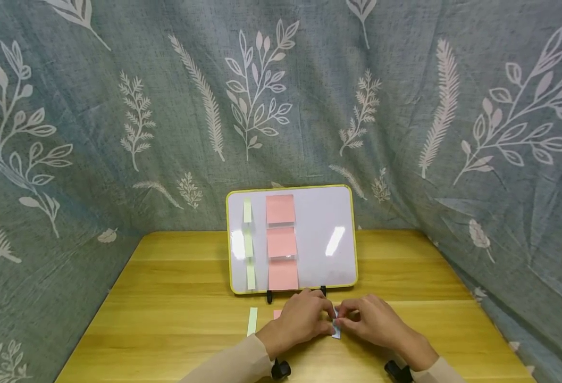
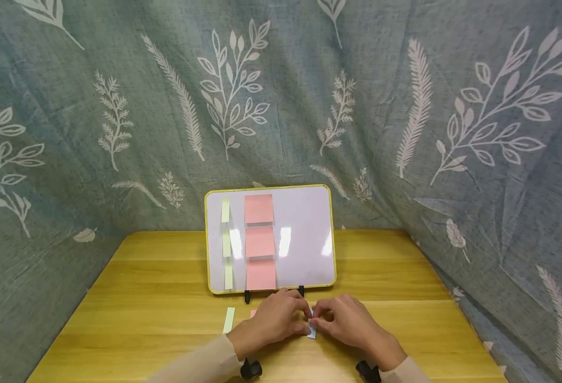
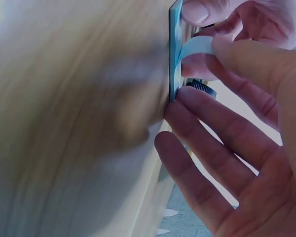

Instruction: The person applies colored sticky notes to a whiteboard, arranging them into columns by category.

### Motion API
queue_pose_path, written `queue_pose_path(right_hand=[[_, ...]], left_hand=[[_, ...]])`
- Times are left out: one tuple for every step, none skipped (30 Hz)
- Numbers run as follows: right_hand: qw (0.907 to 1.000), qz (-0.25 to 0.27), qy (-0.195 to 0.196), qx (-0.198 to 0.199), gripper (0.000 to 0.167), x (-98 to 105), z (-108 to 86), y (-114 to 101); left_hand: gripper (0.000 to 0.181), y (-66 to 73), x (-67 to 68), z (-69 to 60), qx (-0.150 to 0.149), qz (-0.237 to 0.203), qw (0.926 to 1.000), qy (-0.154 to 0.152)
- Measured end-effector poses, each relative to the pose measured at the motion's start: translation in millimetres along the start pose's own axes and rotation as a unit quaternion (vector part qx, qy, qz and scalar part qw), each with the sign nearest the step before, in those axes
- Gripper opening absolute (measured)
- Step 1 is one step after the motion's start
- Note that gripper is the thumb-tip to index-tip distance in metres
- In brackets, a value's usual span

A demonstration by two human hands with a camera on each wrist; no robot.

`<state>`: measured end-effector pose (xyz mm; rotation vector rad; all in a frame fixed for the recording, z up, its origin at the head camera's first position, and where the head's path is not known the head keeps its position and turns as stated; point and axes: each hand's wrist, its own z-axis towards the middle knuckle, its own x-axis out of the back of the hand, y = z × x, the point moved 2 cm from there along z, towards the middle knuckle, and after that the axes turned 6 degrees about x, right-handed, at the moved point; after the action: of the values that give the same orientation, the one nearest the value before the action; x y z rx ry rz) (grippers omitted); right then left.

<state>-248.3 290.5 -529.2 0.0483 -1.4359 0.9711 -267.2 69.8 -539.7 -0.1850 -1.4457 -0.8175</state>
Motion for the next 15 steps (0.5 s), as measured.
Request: queue_pose_path(right_hand=[[1.0,-0.003,-0.001,0.0,0.013,0.2,0.8,-0.3],[1.0,-0.004,-0.001,0.0,0.012,0.6,1.4,-0.5],[1.0,-0.005,-0.002,-0.001,0.012,0.9,2.0,-0.6],[1.0,-0.004,-0.003,-0.001,0.011,1.3,2.7,-0.6],[1.0,-0.002,-0.004,-0.002,0.01,1.7,3.3,-0.3],[1.0,0.001,-0.006,-0.003,0.01,2.1,3.9,0.2],[1.0,0.005,-0.007,-0.004,0.01,2.5,4.3,1.0],[0.9999,0.008,-0.007,-0.004,0.009,2.8,4.7,2.0],[0.9998,0.015,-0.009,-0.005,0.009,3.3,5.2,2.6],[0.9998,0.019,-0.01,-0.005,0.008,3.6,5.6,3.4],[0.9997,0.023,-0.01,-0.006,0.009,4.2,5.8,3.8],[0.9996,0.027,-0.009,-0.007,0.009,4.8,6.0,4.1],[0.9995,0.031,-0.008,-0.007,0.009,5.3,6.4,4.3],[0.9994,0.033,-0.007,-0.006,0.009,5.8,6.9,4.1],[0.9993,0.036,-0.004,-0.006,0.01,6.2,7.4,3.9]], left_hand=[[0.028,0.2,-0.2,0.3,0.003,0.004,1.0,0.0],[0.032,0.5,-0.4,0.5,0.006,0.008,0.9999,-0.001],[0.035,0.8,-0.2,0.7,0.009,0.012,0.9999,-0.002],[0.038,1.1,0.2,0.9,0.011,0.015,0.9998,-0.004],[0.04,1.4,0.8,1.3,0.013,0.018,0.9997,-0.006],[0.042,1.7,1.4,1.9,0.016,0.021,0.9996,-0.008],[0.043,2.2,1.9,2.5,0.018,0.021,0.9996,-0.01],[0.045,2.9,2.7,2.8,0.02,0.023,0.9995,-0.012],[0.046,3.6,3.4,2.9,0.022,0.025,0.9994,-0.014],[0.047,4.1,3.7,3.0,0.024,0.025,0.9993,-0.016],[0.048,4.5,3.8,3.2,0.026,0.026,0.9992,-0.018],[0.048,4.6,3.5,3.5,0.028,0.025,0.9991,-0.02],[0.049,4.7,3.5,3.6,0.028,0.026,0.999,-0.021],[0.049,4.5,3.3,4.0,0.028,0.028,0.999,-0.021],[0.049,4.1,3.4,4.2,0.028,0.029,0.9989,-0.022]])
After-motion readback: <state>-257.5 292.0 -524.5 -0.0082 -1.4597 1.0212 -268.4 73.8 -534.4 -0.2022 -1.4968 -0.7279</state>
